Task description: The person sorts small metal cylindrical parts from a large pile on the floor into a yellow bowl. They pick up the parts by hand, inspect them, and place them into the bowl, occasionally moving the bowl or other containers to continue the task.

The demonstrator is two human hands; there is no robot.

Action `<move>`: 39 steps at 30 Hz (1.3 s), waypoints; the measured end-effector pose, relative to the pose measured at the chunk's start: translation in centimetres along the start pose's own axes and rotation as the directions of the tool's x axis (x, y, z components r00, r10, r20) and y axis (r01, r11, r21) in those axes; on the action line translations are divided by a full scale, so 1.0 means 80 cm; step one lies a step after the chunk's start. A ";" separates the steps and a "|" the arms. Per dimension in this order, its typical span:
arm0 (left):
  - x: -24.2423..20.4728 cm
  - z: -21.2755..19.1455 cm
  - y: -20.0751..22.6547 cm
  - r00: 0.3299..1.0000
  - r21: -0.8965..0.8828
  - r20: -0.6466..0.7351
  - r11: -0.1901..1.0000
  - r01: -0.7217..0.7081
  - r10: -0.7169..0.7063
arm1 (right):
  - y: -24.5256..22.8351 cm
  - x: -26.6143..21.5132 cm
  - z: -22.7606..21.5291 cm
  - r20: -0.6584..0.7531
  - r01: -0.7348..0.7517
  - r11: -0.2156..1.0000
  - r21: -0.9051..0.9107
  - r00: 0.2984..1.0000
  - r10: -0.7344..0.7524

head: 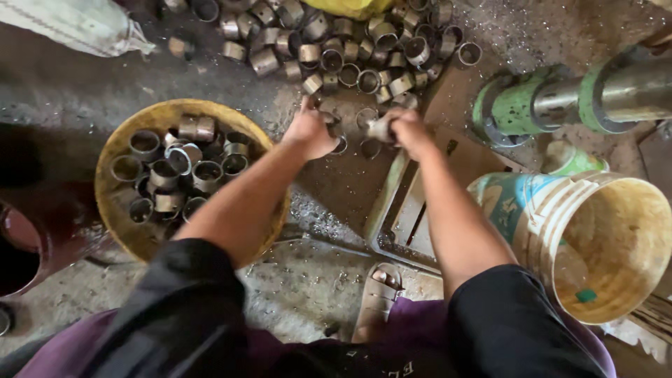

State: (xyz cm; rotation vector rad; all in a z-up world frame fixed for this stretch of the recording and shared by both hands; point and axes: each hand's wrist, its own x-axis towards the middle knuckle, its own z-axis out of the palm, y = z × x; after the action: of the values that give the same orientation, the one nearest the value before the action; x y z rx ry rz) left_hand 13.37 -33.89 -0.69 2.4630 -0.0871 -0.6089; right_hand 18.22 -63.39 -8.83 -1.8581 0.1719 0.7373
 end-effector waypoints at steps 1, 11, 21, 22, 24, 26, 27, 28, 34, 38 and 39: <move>-0.008 -0.014 -0.010 0.998 -0.035 0.016 0.998 -0.058 0.058 | -0.001 0.002 -0.003 0.099 -0.080 0.946 0.313 0.994 0.052; -0.066 -0.107 -0.161 0.910 -0.089 0.090 0.913 -0.397 0.405 | -0.022 -0.021 0.012 0.285 -0.245 0.663 0.707 0.957 0.051; -0.145 -0.144 -0.147 0.970 -0.726 0.009 0.669 -0.160 0.242 | -0.101 -0.060 0.071 0.310 -0.247 0.535 0.808 0.950 -0.029; -0.153 -0.149 -0.146 0.979 -0.927 0.145 0.364 0.084 0.143 | -0.109 -0.059 0.080 0.331 -0.272 0.533 0.801 0.943 -0.016; -0.173 -0.173 -0.150 0.973 -0.542 -0.008 0.817 -0.199 0.232 | -0.125 -0.060 0.097 0.367 -0.266 0.549 0.792 0.927 -0.081; -0.196 -0.193 -0.150 0.975 -0.655 0.026 0.741 -0.149 0.219 | -0.141 -0.062 0.117 0.401 -0.263 0.573 0.776 0.907 -0.128; -0.202 -0.199 -0.145 0.977 -0.919 0.119 0.393 0.041 0.177 | -0.148 -0.063 0.127 0.416 -0.261 0.591 0.764 0.898 -0.142; -0.209 -0.206 -0.142 0.961 -0.974 0.210 -0.043 0.221 0.182 | -0.155 -0.064 0.135 0.428 -0.253 0.608 0.753 0.890 -0.158; -0.251 -0.220 -0.173 0.970 -0.981 0.177 -0.054 0.188 0.165 | -0.170 -0.064 0.207 0.332 -0.254 0.685 0.683 0.943 0.019; -0.259 -0.203 -0.231 0.964 -0.947 0.184 0.297 0.122 0.193 | -0.160 -0.067 0.257 0.431 -0.265 0.754 0.602 0.902 -0.027; -0.264 -0.202 -0.250 0.964 -0.797 0.112 0.601 -0.057 0.240 | -0.161 -0.070 0.283 0.497 -0.374 0.661 0.651 0.867 0.001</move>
State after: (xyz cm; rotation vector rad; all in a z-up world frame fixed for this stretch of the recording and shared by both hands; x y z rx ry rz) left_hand 0.15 -4.65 8.19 1.4925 -0.0830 -0.6493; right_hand 10.33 -39.32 -0.66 -0.8542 0.3124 1.0513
